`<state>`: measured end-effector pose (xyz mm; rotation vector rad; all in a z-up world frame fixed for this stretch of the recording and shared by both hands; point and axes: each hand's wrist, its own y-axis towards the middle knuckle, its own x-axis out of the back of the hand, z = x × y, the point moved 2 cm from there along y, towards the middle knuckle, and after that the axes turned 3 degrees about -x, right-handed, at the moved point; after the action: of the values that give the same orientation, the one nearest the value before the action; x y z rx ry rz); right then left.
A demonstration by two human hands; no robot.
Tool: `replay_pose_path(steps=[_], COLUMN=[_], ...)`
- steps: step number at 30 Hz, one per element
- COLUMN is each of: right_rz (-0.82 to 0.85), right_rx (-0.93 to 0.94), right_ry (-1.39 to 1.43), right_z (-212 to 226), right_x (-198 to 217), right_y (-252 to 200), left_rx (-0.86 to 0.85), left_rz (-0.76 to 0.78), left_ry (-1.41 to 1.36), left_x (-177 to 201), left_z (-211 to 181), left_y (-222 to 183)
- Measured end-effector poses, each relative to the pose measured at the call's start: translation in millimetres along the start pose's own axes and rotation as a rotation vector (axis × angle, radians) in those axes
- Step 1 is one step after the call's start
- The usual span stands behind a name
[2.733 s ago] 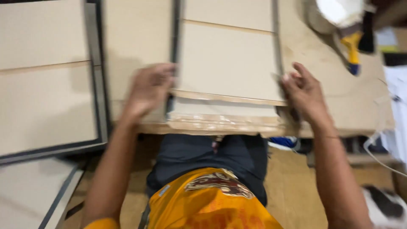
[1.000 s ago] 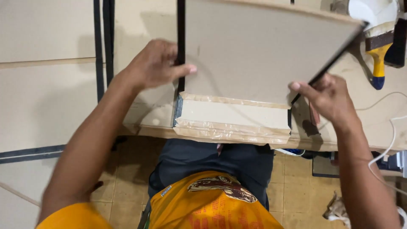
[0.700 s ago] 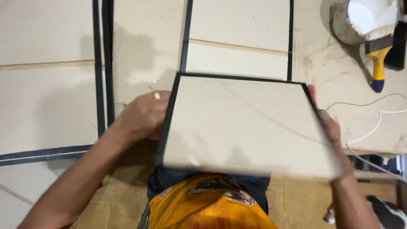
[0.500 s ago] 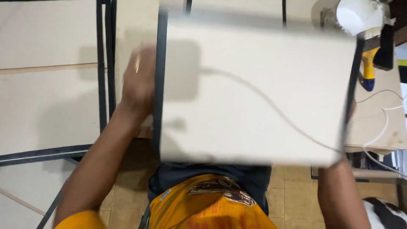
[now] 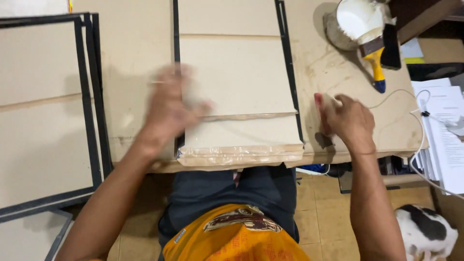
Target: Applying glue to the edges of folder components and assembling them onto a backing sheet.
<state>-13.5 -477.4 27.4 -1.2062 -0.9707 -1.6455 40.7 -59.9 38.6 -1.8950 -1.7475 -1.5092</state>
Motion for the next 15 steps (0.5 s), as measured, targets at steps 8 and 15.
replay_pose_path(steps=[8, 15], right_rz=[0.131, 0.188], right_rx=[-0.206, -0.204], right_ry=[0.261, 0.407], right_z=[-17.8, -17.7], right_x=[-17.9, -30.1], right_y=[-30.7, -34.1], left_rx=[-0.428, -0.242], left_rz=[0.326, 0.427], left_ry=[0.1, 0.131], left_x=[-101.6, -103.4], left_z=[-59.1, -74.7], left_y=[9.2, 18.9])
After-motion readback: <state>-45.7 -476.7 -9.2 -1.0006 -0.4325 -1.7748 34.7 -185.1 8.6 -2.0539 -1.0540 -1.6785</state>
